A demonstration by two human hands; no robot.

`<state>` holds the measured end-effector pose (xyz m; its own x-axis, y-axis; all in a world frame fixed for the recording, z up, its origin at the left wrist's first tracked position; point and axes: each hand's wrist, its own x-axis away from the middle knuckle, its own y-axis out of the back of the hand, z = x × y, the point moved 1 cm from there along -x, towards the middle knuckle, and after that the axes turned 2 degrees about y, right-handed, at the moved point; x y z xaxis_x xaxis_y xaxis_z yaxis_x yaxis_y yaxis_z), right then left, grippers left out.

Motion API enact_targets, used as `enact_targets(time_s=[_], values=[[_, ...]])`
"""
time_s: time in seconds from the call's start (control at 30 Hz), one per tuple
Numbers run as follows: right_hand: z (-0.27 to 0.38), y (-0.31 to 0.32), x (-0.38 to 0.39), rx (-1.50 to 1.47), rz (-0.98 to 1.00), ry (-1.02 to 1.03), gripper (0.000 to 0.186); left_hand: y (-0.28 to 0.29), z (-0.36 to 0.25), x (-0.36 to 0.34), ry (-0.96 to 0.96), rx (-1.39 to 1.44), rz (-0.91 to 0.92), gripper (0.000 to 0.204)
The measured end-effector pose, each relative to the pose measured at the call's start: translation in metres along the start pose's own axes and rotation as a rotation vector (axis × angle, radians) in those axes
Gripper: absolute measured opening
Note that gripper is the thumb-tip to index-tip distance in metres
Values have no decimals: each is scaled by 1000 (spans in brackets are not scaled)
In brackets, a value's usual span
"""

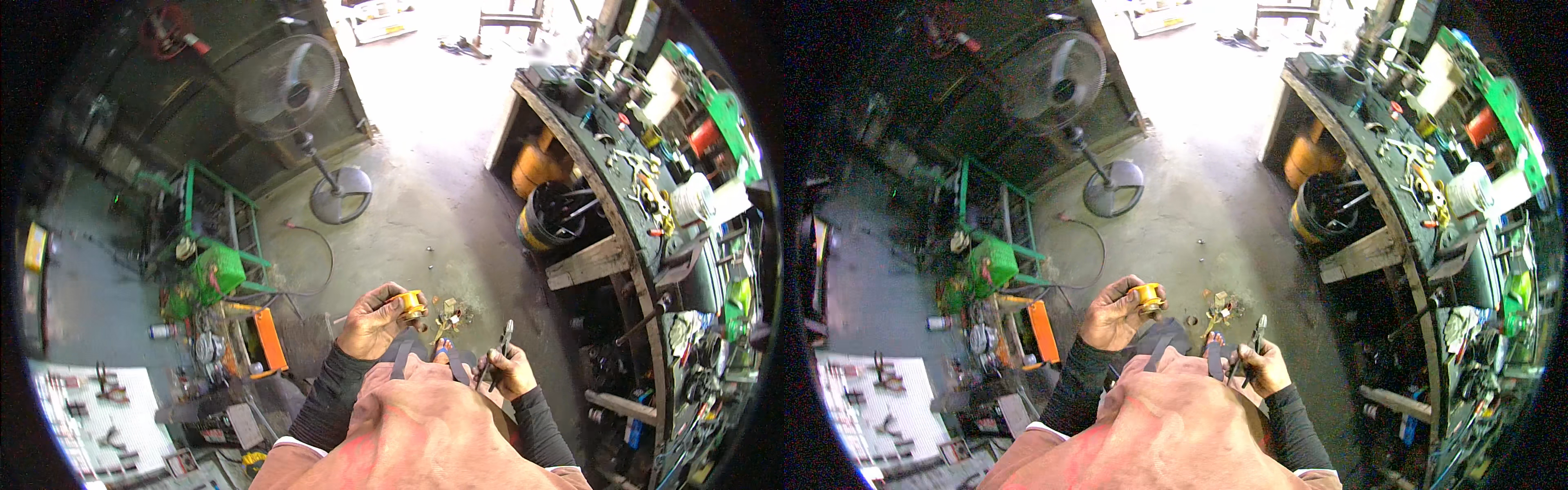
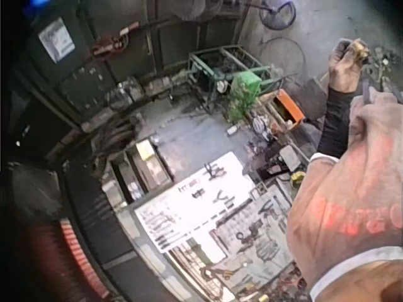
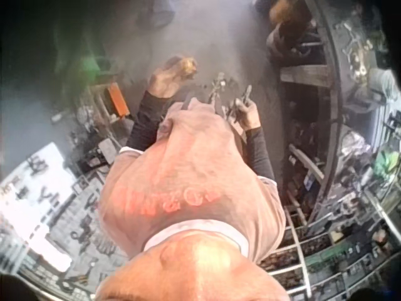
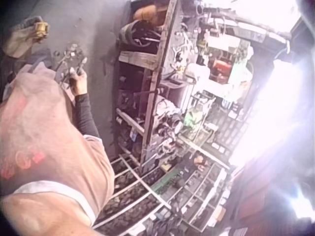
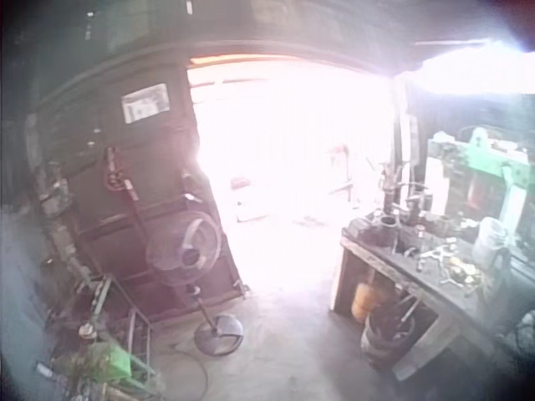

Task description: The person walks through a cluttered workshop carrying a bucket, then uses pliers to manipulate small brass-colored metal parts on a workbench. The person repeatedly picks up, adjusts, and places the parts while handling tools.

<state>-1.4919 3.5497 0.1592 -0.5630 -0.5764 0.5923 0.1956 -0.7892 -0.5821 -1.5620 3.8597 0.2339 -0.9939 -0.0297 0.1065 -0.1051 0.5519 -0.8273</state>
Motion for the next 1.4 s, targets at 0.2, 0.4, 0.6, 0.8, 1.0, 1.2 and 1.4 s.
enact_targets(time_s=[0.2, 0.4, 0.6, 0.8, 1.0, 1.2, 1.4], values=[[102, -71, -23, 428, 2, 267, 16, 5, -17, -108, 162, -51, 96, 23], [190, -107, -103, 1499, -15, 734, 24, 33, -57, -225, 290, -174, 188, 29], [250, -156, -172, 1837, -214, 861, 25, 41, -120, -323, 440, -307, 302, 41], [285, -185, -212, 1934, -274, 808, 24, 44, -152, -395, 470, -470, 388, 41], [311, -180, -247, 1847, -351, 758, 22, 39, -146, -455, 537, -560, 405, 39], [358, -119, -286, 2185, -523, 944, 27, 43, -113, -529, 756, -578, 358, 40], [427, -63, -308, 1133, -523, 177, 33, 22, -77, -601, 606, -559, 342, 31]])
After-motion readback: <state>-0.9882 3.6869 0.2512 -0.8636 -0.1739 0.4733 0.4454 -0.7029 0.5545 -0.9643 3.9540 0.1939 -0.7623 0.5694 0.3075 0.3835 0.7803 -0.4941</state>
